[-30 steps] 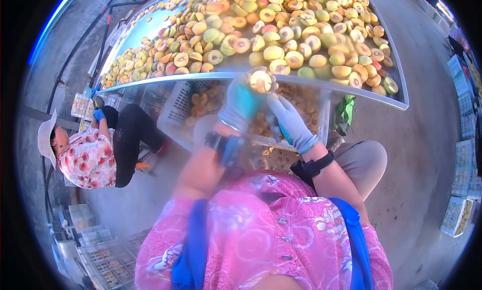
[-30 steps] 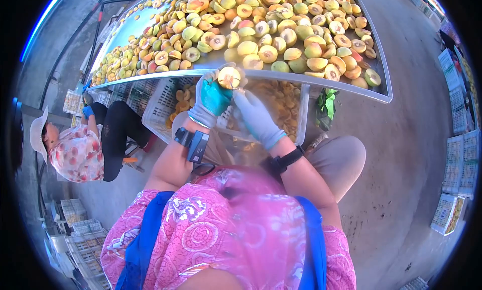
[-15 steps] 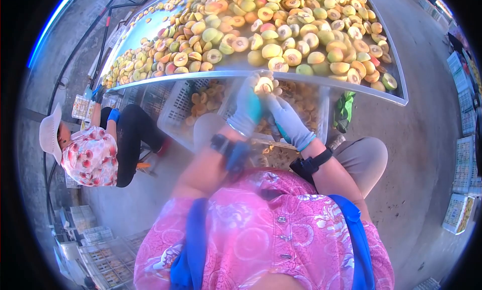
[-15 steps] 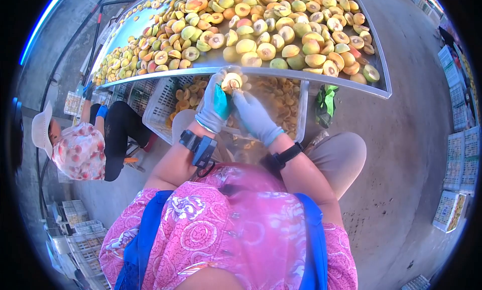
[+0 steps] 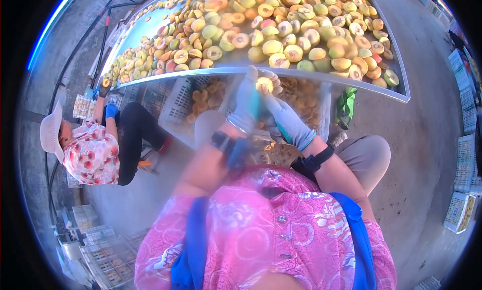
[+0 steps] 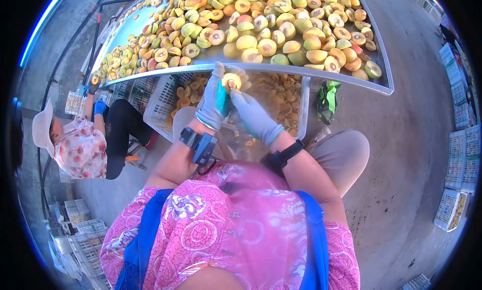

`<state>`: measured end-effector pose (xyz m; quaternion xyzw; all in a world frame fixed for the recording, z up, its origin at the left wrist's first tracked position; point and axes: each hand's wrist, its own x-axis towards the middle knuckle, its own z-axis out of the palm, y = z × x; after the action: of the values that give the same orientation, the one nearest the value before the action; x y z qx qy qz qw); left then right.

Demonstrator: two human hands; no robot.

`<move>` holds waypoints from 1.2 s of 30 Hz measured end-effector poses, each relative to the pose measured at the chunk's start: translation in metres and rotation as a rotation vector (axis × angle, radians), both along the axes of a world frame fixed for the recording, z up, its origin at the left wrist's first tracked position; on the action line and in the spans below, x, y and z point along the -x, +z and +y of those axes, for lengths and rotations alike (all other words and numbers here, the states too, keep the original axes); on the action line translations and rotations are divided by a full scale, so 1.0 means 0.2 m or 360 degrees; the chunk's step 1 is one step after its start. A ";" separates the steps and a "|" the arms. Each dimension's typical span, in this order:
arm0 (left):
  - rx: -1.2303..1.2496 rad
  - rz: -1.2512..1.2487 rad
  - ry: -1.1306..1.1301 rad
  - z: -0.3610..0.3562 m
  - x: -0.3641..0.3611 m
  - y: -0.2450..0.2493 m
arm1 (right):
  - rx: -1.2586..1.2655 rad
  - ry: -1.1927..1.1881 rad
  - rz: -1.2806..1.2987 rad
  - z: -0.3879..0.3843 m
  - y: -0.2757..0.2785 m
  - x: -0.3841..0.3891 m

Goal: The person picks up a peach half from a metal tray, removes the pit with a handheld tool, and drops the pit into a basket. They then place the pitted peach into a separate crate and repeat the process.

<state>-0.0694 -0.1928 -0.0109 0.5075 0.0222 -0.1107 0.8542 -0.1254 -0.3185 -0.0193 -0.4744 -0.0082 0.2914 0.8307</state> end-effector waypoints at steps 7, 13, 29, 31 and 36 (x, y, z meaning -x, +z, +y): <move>0.0109 0.0248 -0.0209 0.05 0.01 0.06 | -0.0255 0.0310 0.0162 -0.03 -0.01 0.00; -0.0033 -0.0092 0.0031 0.01 0.01 -0.02 | -0.0095 -0.0011 0.0231 -0.01 0.09 0.03; 0.0176 0.0135 -0.0125 0.04 0.04 0.00 | -0.0316 0.0166 0.0326 0.02 0.02 0.03; -0.0058 -0.0048 0.0053 0.02 0.05 -0.01 | -0.0233 0.0105 0.0363 0.01 0.00 0.03; -0.0076 -0.0128 -0.0041 0.04 0.03 -0.01 | -0.0251 0.0102 0.0441 0.02 0.02 0.03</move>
<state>-0.0747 -0.1849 -0.0136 0.5319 -0.0160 -0.1007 0.8406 -0.1320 -0.3139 -0.0145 -0.3625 0.0686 0.3789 0.8487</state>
